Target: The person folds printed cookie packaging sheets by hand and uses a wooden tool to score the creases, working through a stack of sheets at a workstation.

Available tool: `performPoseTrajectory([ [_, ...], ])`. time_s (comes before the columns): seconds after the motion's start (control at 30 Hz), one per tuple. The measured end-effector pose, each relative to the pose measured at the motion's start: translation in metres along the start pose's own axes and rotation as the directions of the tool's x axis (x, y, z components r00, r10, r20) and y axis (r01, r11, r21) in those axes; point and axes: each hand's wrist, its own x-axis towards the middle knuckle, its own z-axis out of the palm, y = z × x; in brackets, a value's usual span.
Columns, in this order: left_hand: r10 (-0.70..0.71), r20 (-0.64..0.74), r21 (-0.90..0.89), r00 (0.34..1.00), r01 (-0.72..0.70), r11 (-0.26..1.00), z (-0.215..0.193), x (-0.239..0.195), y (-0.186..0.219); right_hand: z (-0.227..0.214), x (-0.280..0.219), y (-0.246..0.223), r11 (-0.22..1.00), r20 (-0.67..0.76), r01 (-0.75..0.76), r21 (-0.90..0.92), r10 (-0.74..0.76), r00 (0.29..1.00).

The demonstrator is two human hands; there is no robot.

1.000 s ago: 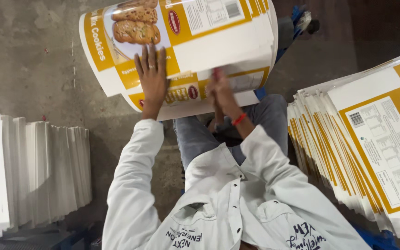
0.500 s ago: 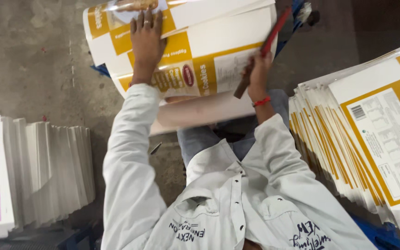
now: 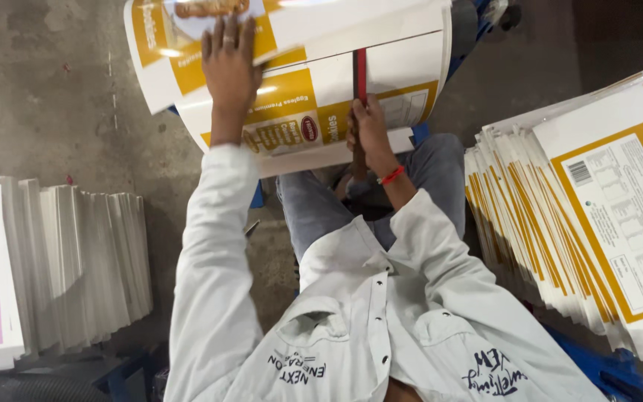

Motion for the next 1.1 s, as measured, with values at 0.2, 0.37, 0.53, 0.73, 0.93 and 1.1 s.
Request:
performPoseTrajectory([
  [0.2,0.048,-0.054,0.113,0.997,-0.042,0.993,0.033,0.011,-0.007,-0.005,-0.005,-0.014,0.998,0.060,0.002,0.068,-0.006,0.998],
  [0.37,0.052,-0.071,0.103,0.996,-0.045,0.994,0.035,-0.022,0.004,0.006,-0.017,-0.005,0.999,0.045,-0.036,0.001,0.036,0.998],
  [0.53,0.075,-0.004,0.220,0.997,-0.073,0.973,0.007,-0.058,0.021,0.013,-0.041,-0.008,0.987,0.180,-0.142,-0.079,0.154,0.971],
  [0.73,0.116,0.005,0.069,0.993,-0.116,0.991,-0.020,-0.091,0.051,0.001,-0.081,-0.039,0.986,0.344,-0.144,-0.085,0.164,0.924],
  [0.93,0.042,0.058,0.119,0.997,-0.048,0.992,-0.029,-0.017,0.025,-0.013,-0.046,-0.036,0.991,0.282,-0.130,0.001,0.124,0.951],
  [1.1,-0.245,0.363,0.002,0.899,0.263,0.965,-0.008,0.056,-0.010,-0.051,0.015,-0.030,0.972,-0.236,0.230,0.046,-0.213,0.948],
])
